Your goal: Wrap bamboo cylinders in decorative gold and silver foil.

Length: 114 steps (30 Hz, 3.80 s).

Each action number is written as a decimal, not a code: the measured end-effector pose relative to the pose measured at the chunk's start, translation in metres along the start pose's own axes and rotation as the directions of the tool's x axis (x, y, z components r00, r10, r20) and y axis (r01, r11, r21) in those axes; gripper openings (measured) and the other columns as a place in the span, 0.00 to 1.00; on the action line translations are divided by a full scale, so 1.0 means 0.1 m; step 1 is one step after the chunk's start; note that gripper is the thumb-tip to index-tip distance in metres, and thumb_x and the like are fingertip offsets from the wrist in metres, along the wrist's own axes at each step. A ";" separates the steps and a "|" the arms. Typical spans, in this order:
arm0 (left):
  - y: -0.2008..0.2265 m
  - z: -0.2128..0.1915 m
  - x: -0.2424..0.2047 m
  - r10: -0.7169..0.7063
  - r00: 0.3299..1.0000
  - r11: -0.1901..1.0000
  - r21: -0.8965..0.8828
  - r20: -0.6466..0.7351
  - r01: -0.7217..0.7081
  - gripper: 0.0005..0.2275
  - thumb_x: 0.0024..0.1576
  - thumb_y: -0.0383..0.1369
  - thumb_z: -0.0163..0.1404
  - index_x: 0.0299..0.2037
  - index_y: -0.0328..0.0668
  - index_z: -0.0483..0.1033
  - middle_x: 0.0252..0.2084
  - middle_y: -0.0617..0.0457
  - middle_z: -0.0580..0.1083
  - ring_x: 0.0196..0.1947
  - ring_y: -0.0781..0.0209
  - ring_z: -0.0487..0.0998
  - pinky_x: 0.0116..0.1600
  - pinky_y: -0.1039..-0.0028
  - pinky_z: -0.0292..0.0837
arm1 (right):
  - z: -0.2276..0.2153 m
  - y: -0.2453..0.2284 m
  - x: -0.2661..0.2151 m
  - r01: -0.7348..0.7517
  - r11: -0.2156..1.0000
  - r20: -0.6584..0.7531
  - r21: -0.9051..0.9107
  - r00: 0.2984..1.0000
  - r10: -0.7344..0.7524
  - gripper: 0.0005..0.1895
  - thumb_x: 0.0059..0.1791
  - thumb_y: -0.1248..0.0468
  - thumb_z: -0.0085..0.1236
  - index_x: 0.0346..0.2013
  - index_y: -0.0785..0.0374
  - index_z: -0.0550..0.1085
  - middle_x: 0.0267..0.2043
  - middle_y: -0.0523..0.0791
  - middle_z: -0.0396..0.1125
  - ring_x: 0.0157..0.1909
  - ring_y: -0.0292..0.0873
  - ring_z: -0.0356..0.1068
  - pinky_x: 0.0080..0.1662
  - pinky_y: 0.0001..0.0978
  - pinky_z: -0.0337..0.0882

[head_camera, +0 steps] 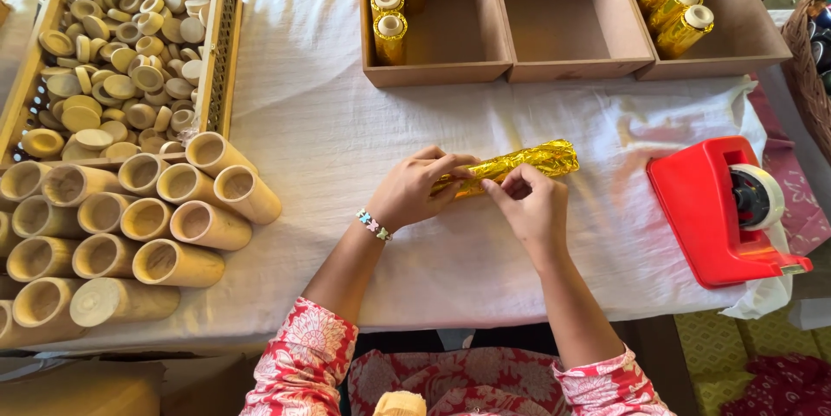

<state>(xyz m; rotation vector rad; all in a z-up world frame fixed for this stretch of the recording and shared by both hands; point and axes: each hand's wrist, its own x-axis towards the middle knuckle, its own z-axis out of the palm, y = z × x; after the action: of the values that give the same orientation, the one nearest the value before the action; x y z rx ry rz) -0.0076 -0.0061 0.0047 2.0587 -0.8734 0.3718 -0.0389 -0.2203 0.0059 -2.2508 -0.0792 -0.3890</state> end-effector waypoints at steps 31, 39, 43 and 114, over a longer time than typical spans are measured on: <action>0.05 0.02 -0.02 0.043 0.999 0.997 0.071 -0.031 -0.041 0.17 0.55 0.30 0.58 0.56 0.46 0.77 0.46 0.55 0.82 0.45 0.57 0.78 0.52 0.66 0.77 | 0.10 0.33 0.01 -0.015 0.970 -0.091 0.244 0.995 0.038 0.30 0.53 0.46 0.58 0.15 0.62 0.65 0.14 0.39 0.56 0.19 0.31 0.51 0.25 0.29 0.48; 0.31 0.08 0.08 0.027 0.999 0.906 0.424 -0.025 -0.013 0.42 0.44 0.50 0.64 0.69 0.47 0.61 0.46 0.50 0.78 0.48 0.51 0.76 0.60 0.56 0.64 | 0.03 0.20 0.00 0.079 0.924 -0.243 0.375 0.970 0.015 0.27 0.57 0.51 0.52 0.18 0.63 0.66 0.16 0.36 0.56 0.21 0.29 0.51 0.26 0.28 0.49; 0.17 0.24 0.02 -0.082 0.996 0.854 0.518 0.047 0.046 0.43 0.46 0.45 0.65 0.73 0.50 0.59 0.41 0.55 0.79 0.47 0.55 0.77 0.65 0.59 0.64 | 0.02 0.20 -0.02 0.044 0.908 -0.223 0.417 0.973 0.055 0.27 0.57 0.51 0.51 0.18 0.63 0.66 0.15 0.37 0.53 0.20 0.29 0.50 0.26 0.27 0.47; -0.20 0.24 -0.15 -0.331 0.891 0.820 -0.562 -0.310 0.109 0.43 0.52 0.23 0.65 0.73 0.42 0.46 0.45 0.51 0.77 0.50 0.62 0.79 0.57 0.68 0.78 | 0.06 -0.05 0.52 0.154 0.910 0.393 0.384 0.865 -0.312 0.37 0.36 0.53 0.79 0.53 0.60 0.70 0.52 0.44 0.73 0.56 0.42 0.75 0.54 0.40 0.79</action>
<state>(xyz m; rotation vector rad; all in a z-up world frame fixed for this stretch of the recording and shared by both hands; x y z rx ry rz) -0.0058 -0.0104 -0.0292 1.4683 -0.4086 0.3502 0.0109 -0.2161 0.0218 -1.9426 -0.6266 0.0305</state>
